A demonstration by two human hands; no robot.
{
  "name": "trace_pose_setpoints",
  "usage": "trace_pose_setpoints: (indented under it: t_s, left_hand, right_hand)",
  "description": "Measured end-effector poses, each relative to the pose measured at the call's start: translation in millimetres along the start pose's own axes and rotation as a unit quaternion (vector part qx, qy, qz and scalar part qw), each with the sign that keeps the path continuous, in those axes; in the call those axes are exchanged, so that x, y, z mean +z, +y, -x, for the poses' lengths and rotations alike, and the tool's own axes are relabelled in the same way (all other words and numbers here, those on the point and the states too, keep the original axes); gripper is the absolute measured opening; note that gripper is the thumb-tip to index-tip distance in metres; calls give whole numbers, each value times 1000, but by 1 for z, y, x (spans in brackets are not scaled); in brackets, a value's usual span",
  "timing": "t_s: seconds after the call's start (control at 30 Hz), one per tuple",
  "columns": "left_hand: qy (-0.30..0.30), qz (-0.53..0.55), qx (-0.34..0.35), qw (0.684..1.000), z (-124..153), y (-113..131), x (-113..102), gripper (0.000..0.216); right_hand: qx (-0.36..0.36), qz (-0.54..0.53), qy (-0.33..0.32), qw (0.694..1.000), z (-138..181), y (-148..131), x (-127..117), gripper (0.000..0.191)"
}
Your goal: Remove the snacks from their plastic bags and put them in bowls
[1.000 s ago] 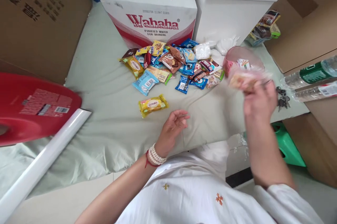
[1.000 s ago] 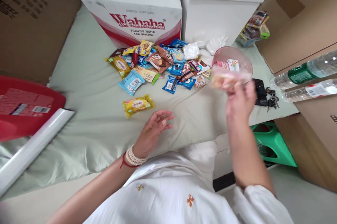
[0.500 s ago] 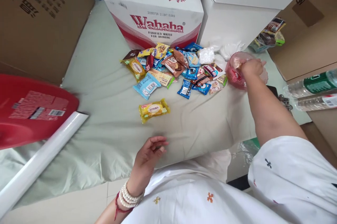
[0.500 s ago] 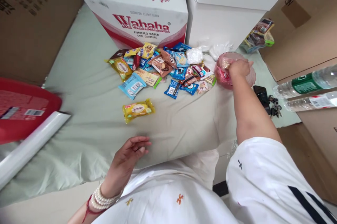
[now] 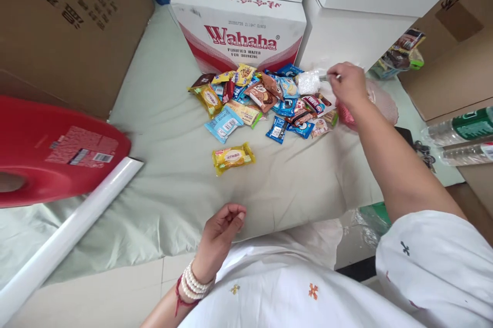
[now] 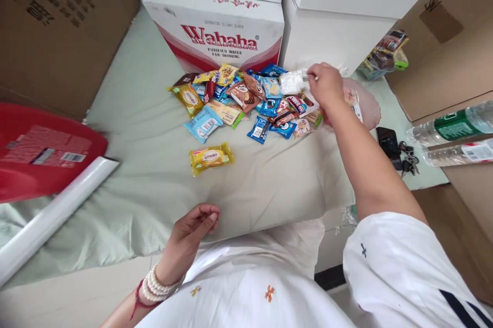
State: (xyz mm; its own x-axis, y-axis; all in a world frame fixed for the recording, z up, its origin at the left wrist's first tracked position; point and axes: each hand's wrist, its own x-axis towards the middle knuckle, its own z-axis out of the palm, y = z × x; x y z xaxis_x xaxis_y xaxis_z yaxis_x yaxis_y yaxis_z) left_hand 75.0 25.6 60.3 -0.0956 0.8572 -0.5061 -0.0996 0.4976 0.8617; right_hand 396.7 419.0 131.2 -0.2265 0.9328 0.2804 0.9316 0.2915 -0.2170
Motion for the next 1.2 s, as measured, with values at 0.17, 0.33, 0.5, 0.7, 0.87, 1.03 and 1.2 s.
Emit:
trace_pose_setpoints:
  t_s: [0.17, 0.33, 0.5, 0.7, 0.87, 1.03, 1.2]
  left_hand:
    - [16, -2, 12, 1000, 9, 0, -4, 37]
    - [47, 3, 28, 998, 18, -3, -20, 36]
    - [-2, -7, 62, 998, 13, 11, -21, 33]
    - [-5, -41, 196, 980, -32, 49, 24, 26]
    - [-27, -68, 233, 970, -75, 49, 61, 34]
    - [-110, 29, 139, 984, -79, 27, 54, 47]
    - [-146, 90, 115, 978, -69, 23, 39, 49]
  right_hand:
    - [14, 12, -75, 997, -10, -19, 47, 20]
    - [121, -157, 25, 980, -4, -12, 49, 18]
    - [191, -455, -4, 870, 45, -36, 8, 29]
    - [215, -642, -144, 721, 164, -107, -2, 45]
    - [213, -635, -211, 712, 240, -156, 16, 44]
    - [295, -696, -224, 615, 259, -142, 12, 45]
    - [335, -712, -194, 585, 260, -115, 10, 46]
